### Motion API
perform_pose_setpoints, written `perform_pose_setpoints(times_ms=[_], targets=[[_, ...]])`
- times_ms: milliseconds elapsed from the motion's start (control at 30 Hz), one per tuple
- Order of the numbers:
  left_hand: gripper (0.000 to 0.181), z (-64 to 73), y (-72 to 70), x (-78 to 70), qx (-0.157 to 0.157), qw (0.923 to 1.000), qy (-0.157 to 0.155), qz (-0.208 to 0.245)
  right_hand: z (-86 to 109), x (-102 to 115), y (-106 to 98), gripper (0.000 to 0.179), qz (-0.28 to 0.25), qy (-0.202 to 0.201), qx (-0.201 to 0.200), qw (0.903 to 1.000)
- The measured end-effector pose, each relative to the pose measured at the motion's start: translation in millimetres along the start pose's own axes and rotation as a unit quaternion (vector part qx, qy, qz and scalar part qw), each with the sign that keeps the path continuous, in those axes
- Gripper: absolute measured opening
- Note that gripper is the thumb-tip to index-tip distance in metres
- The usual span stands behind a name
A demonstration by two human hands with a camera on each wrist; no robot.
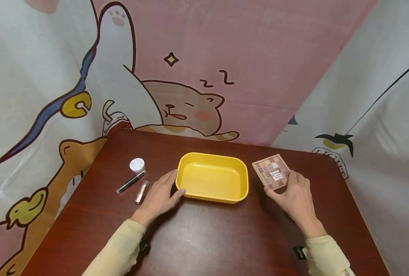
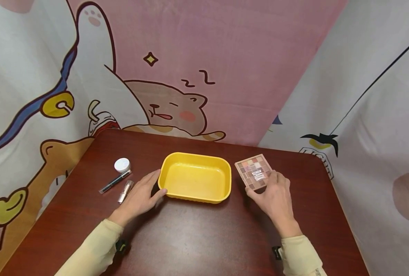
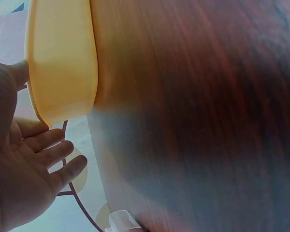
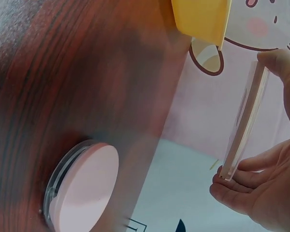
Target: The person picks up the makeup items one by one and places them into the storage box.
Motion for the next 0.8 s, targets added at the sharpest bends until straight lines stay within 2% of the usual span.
perform_pose_setpoints(times_ms=[500,800], targets=[[0.083,1.0,1.6,1.3,0.007,0.9999,-0.009,-0.001,1.0,18,1,0.092,-0.012,-0.016,0.000,0.9998],[0.083,0.7,1.7,1.3,0.009,0.9999,-0.013,-0.001,1.7,30,10,0.100,-0.018,-0.024,0.034,0.9990]])
Point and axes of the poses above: each hand's wrist, its own z-axis away from the middle knuckle, its own y-axis out of the palm, x = y × z, the point moved 10 cm from there along -z, towards the middle knuckle, and after that the axes turned 4 degrees about -x, right-handed, at the moved point
